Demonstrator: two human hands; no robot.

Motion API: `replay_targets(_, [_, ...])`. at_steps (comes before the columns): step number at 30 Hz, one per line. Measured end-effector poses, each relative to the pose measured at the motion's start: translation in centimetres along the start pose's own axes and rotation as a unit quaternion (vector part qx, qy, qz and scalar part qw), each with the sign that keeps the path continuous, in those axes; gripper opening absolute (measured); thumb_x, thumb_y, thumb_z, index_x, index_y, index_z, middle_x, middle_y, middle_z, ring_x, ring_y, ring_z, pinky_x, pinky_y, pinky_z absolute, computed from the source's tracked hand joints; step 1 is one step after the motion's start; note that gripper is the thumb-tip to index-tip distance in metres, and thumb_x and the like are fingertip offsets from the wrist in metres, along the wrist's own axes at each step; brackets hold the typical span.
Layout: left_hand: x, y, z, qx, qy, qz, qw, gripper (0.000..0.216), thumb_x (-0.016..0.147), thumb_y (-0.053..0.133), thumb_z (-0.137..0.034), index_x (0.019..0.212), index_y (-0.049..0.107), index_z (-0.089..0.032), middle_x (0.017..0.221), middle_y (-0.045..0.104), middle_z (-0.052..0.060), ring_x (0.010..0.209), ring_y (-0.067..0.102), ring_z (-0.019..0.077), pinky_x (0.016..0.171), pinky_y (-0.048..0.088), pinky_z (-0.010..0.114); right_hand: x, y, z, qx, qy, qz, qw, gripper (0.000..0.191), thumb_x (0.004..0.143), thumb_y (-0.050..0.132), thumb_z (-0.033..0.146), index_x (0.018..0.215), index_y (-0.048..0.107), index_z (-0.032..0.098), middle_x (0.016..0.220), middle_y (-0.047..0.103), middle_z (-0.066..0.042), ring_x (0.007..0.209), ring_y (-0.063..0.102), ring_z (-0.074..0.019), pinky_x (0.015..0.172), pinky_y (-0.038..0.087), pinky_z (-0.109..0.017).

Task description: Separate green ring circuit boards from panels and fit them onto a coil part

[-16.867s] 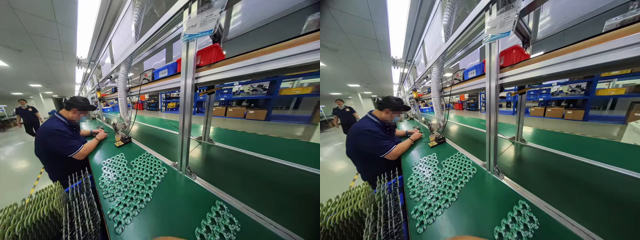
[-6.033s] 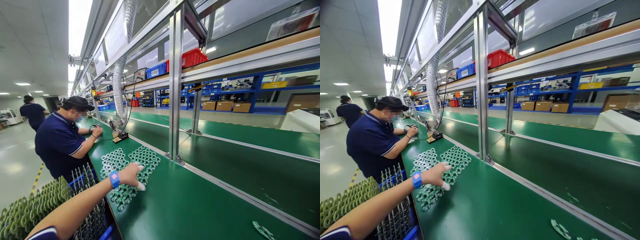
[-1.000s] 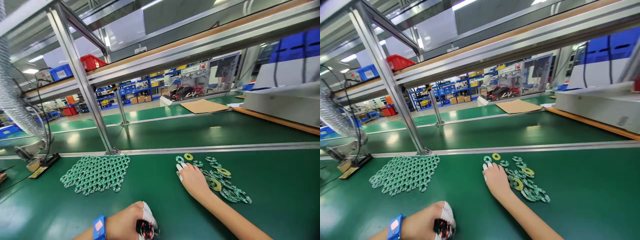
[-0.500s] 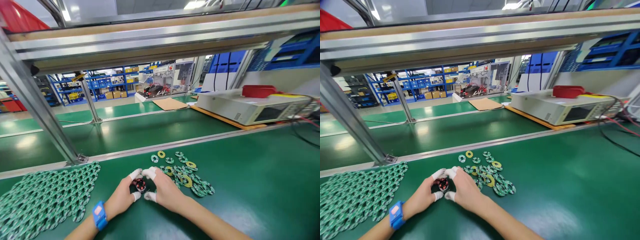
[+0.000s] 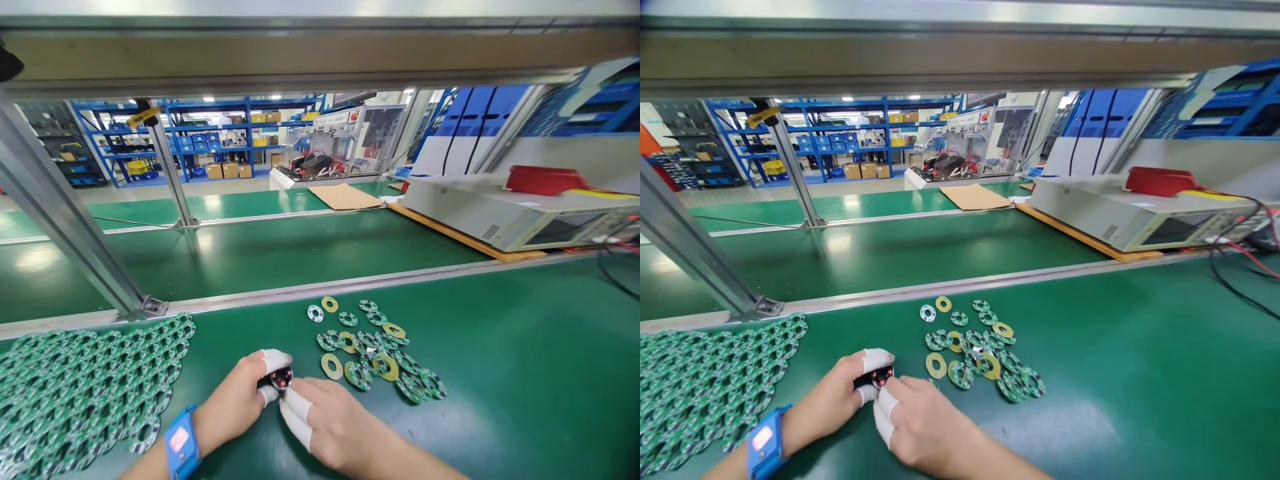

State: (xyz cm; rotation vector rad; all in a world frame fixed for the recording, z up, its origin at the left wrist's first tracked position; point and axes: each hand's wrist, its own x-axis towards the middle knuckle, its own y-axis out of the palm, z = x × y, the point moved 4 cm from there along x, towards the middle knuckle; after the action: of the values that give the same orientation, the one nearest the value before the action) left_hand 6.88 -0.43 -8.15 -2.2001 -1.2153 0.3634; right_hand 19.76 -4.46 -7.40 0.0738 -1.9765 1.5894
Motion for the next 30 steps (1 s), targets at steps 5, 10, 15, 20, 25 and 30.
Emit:
replay_targets(5, [-0.4, 0.0, -0.3, 0.028, -0.003, -0.001, 1.000, 0.040, 0.077, 0.048, -0.007, 0.114, 0.059, -0.020, 0.113, 0.062, 0.006, 0.103, 0.055, 0.0182, 0.096, 0.041, 0.030, 0.4, 0.8, 1.6, -0.011, -0.061, 0.098, 0.993, 0.014, 0.076, 0.060, 0.012, 0.062, 0.058, 0.015, 0.058, 0.053, -0.003, 0.066, 0.048, -0.0190, 0.048, 0.030, -0.030])
replay_targets(10, [-0.4, 0.1, -0.2, 0.008, 0.006, -0.007, 1.000, 0.045, 0.075, 0.047, -0.006, 0.117, 0.057, -0.021, 0.118, 0.059, 0.006, 0.108, 0.053, 0.0185, 0.099, 0.039, 0.033, 1.5, -1.3, -3.0, 0.044, 0.127, 0.073, 0.988, 0.025, 0.087, 0.046, 0.034, 0.098, 0.063, 0.019, 0.080, 0.065, -0.004, 0.070, 0.055, -0.0189, 0.057, 0.041, -0.029])
replay_targets(15, [-0.6, 0.0, 1.3, 0.010, -0.001, -0.021, 1.000, 0.064, 0.067, 0.042, 0.001, 0.127, 0.049, -0.020, 0.129, 0.050, 0.006, 0.120, 0.045, 0.0188, 0.108, 0.030, 0.038, 0.8, -1.6, -12.8, -0.001, 0.436, 0.115, 0.893, 0.030, 0.076, 0.059, 0.014, 0.106, 0.064, 0.013, 0.111, 0.060, -0.015, 0.108, 0.049, -0.0292, 0.089, 0.039, -0.037])
replay_targets(20, [-0.5, -2.5, 1.0, 0.016, -0.001, -0.128, 0.992, 0.046, 0.075, 0.045, -0.011, 0.120, 0.053, -0.018, 0.128, 0.051, 0.009, 0.120, 0.044, 0.0215, 0.107, 0.030, 0.042, 1.2, -0.9, -13.4, 0.036, 0.436, 0.097, 0.894, 0.022, 0.075, 0.058, 0.009, 0.093, 0.070, 0.014, 0.099, 0.065, -0.012, 0.100, 0.053, -0.0259, 0.086, 0.041, -0.035])
replay_targets(25, [0.3, -4.4, -0.7, -0.054, -0.013, -0.185, 0.981, 0.025, 0.085, 0.043, -0.034, 0.085, 0.061, -0.017, 0.091, 0.062, 0.005, 0.087, 0.056, 0.0187, 0.082, 0.044, 0.032, 3.1, -0.6, -8.5, 0.276, 0.411, -0.006, 0.869, 0.024, 0.078, 0.060, 0.015, 0.100, 0.066, 0.019, 0.079, 0.066, -0.001, 0.068, 0.058, -0.0145, 0.064, 0.047, -0.024])
replay_targets(30, [0.5, -3.8, -0.3, -0.115, -0.041, -0.179, 0.976, 0.028, 0.080, 0.046, -0.034, 0.060, 0.050, -0.015, 0.062, 0.052, -0.001, 0.062, 0.046, 0.0130, 0.059, 0.038, 0.024, 4.1, -1.1, -5.6, 0.335, 0.372, -0.018, 0.865, 0.029, 0.073, 0.068, 0.018, 0.101, 0.065, 0.021, 0.088, 0.063, -0.003, 0.074, 0.057, -0.0167, 0.060, 0.047, -0.025])
